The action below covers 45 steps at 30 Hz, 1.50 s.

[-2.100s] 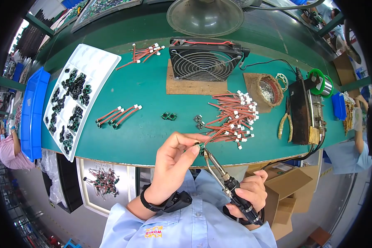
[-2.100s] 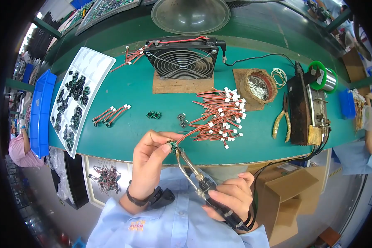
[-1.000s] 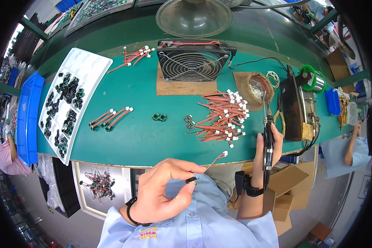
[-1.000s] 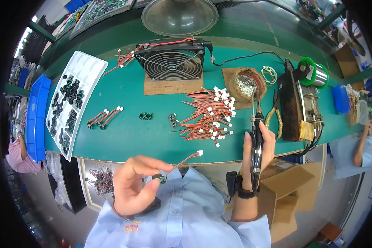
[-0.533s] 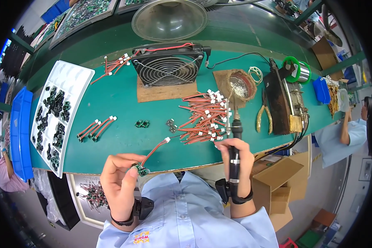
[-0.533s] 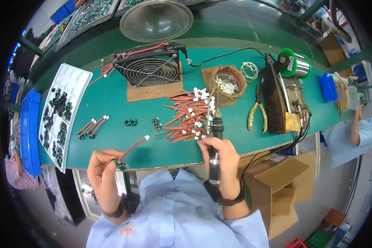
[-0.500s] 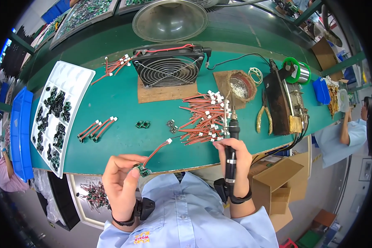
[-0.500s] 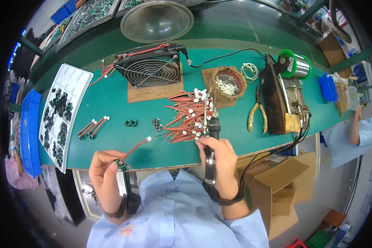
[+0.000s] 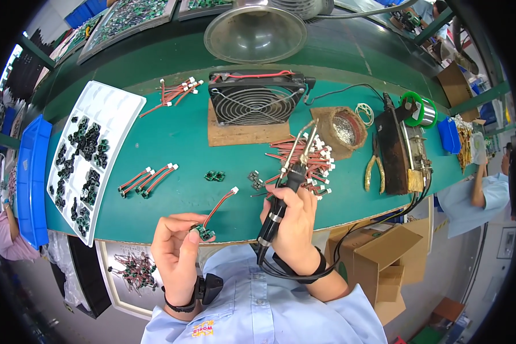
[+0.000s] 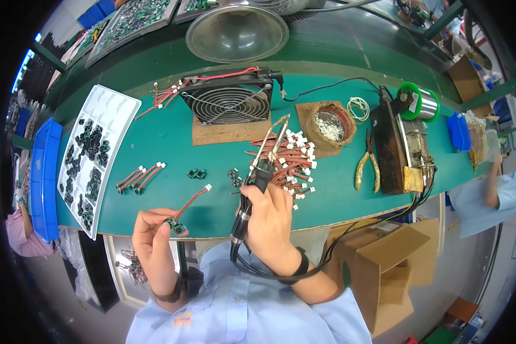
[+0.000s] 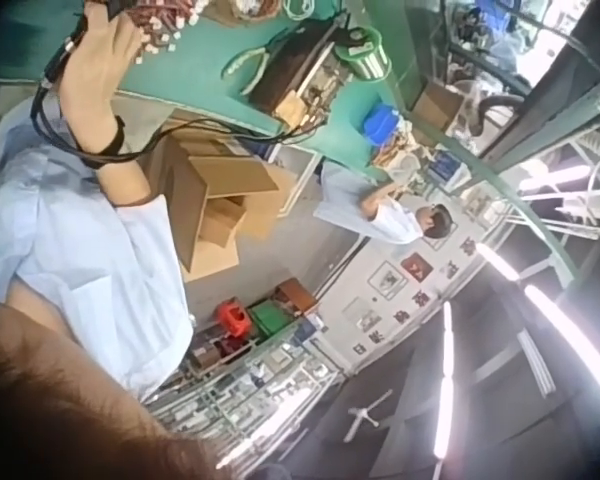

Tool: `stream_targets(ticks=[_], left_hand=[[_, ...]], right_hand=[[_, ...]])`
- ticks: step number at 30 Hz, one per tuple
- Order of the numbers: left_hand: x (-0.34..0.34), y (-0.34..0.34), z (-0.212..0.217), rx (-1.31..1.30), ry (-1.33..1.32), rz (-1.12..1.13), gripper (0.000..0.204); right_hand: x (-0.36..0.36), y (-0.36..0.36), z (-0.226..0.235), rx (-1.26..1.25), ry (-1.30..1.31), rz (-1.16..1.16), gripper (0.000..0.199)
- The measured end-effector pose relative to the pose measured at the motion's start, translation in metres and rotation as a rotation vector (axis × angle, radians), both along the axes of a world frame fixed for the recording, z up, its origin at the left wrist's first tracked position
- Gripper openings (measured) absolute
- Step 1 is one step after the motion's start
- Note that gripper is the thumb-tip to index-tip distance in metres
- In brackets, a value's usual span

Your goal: Soldering wires and small connectors onto printed circuit boards at an industrial workstation.

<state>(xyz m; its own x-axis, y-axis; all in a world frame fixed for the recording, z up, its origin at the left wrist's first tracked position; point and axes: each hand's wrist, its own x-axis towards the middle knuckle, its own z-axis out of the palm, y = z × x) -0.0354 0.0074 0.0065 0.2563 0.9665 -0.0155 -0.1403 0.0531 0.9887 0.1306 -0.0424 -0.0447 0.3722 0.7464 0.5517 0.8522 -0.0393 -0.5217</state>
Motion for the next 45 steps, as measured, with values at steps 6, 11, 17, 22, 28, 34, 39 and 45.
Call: stream_targets(ticks=[6, 11, 17, 22, 28, 34, 39, 45], left_hand=[[0.0, 0.004, -0.001, -0.023, 0.023, 0.022, 0.005], [-0.005, 0.005, 0.003, -0.109, 0.003, -0.09, 0.007], [0.008, 0.008, 0.0, -0.298, -0.134, -0.491, 0.008], [0.011, 0.006, 0.001, -0.374, -0.215, -0.598, 0.007], [0.016, -0.002, 0.003, -0.398, -0.23, -0.606, 0.007], [0.019, -0.003, 0.006, -0.378, -0.209, -0.618, 0.007], [0.019, -0.002, 0.002, -0.354, -0.211, -0.702, 0.006], [0.027, -0.007, -0.001, -0.193, 0.003, -0.507, 0.01]], right_hand=[[-0.003, 0.002, -0.007, -0.129, -0.131, 0.011, 0.042], [0.009, 0.003, 0.003, -0.005, -0.046, 0.118, 0.045], [0.002, -0.001, 0.008, 0.337, 0.49, 0.337, 0.042], [0.012, -0.021, 0.028, 0.21, 0.601, 0.422, 0.038], [0.023, -0.027, 0.032, 0.072, 0.271, 0.445, 0.039], [0.031, -0.027, 0.034, 0.092, 0.013, 0.444, 0.041], [0.033, -0.034, 0.039, 0.032, 0.236, 0.393, 0.037], [0.028, -0.043, 0.038, 0.112, 0.733, 0.407, 0.042]])
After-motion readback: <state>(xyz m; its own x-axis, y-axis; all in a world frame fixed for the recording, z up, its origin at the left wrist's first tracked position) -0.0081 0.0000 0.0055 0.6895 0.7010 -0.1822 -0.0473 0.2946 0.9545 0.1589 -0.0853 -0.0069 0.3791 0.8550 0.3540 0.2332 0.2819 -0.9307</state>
